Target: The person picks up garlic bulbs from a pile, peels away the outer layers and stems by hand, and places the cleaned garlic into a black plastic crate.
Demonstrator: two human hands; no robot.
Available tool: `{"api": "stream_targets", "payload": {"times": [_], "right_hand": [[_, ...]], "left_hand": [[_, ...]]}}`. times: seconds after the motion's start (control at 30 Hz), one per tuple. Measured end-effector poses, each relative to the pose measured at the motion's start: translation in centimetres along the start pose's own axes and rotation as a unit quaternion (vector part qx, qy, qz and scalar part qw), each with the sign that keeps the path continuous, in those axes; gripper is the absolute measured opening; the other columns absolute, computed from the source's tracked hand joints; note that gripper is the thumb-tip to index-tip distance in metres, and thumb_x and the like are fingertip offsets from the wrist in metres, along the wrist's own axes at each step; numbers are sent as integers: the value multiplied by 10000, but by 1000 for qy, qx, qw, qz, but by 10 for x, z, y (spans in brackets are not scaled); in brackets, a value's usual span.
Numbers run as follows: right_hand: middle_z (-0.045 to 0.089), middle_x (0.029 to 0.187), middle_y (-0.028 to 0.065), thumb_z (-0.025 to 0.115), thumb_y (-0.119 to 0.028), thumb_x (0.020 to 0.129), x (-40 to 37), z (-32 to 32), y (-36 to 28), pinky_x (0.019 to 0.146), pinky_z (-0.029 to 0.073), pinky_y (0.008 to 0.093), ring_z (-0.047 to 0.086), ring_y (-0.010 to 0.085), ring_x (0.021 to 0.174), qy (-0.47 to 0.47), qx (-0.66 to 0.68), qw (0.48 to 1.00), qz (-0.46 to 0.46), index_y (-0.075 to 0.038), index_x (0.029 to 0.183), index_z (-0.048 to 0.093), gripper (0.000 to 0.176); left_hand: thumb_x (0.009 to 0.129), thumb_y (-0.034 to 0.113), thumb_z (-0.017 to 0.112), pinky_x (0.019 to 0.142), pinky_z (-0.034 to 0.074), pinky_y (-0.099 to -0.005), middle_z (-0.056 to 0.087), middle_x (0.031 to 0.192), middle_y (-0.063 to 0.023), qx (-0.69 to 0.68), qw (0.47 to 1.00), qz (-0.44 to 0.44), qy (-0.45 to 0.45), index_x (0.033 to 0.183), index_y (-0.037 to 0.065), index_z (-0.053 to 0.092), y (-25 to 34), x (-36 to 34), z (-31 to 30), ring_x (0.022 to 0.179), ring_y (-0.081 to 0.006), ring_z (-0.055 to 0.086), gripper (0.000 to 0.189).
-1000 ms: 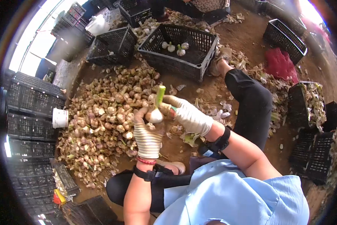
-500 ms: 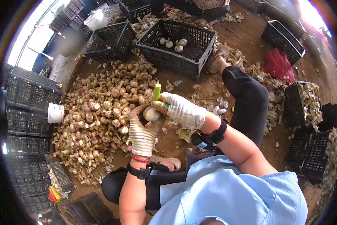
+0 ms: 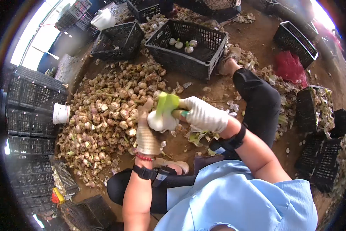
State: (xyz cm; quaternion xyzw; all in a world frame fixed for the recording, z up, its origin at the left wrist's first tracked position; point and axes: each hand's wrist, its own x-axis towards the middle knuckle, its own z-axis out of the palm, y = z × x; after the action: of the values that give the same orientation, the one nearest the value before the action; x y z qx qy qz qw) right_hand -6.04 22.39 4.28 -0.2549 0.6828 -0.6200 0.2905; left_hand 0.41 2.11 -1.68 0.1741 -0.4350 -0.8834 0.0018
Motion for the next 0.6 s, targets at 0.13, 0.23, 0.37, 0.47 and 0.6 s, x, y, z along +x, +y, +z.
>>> {"api": "stream_targets", "payload": {"times": [0.13, 0.23, 0.37, 0.47, 0.6], "right_hand": [[688, 897, -27, 593, -168, 990, -2, 2, 9, 650, 459, 192, 578, -3, 788, -25, 246, 963, 106, -46, 1133, 700, 216], [688, 944, -26, 580, -159, 1001, 2, 7, 25, 665, 474, 208, 582, 13, 809, 57, 222, 973, 20, -39, 1182, 675, 237], [680, 940, -22, 560, -142, 1014, -8, 15, 33, 719, 482, 217, 560, 36, 834, 88, 126, 988, 20, -26, 1178, 665, 227], [659, 895, -28, 554, -103, 1001, -3, 22, 44, 702, 481, 248, 543, 62, 799, 103, 83, 991, -17, -17, 1154, 669, 210], [671, 858, 9, 511, -25, 972, -1, 45, 43, 697, 496, 282, 576, 91, 784, 179, -39, 983, -10, -47, 1142, 678, 239]], "left_hand": [[1025, 116, 542, 890, 522, -332, 605, 1164, -74, 140, 988, 14, 66, 1321, 103, 528, -44, 45, -63, 1058, -203, 593, 297], [1000, 61, 562, 925, 496, -391, 626, 1106, -104, 399, 884, 236, 57, 1177, 43, 628, -9, 12, -8, 1048, -200, 577, 189], [1018, 133, 570, 494, 387, -193, 631, 957, 3, 308, 938, 132, 89, 1227, 72, 586, 3, 0, 12, 596, -32, 470, 218], [997, 145, 618, 574, 436, -204, 625, 977, 4, 269, 931, 186, 162, 1167, 76, 594, 6, -6, 13, 685, -50, 508, 185], [939, 185, 718, 844, 495, -279, 659, 1055, -22, 236, 959, 159, 21, 1104, 59, 647, -9, -15, 29, 924, -115, 580, 220]]}}
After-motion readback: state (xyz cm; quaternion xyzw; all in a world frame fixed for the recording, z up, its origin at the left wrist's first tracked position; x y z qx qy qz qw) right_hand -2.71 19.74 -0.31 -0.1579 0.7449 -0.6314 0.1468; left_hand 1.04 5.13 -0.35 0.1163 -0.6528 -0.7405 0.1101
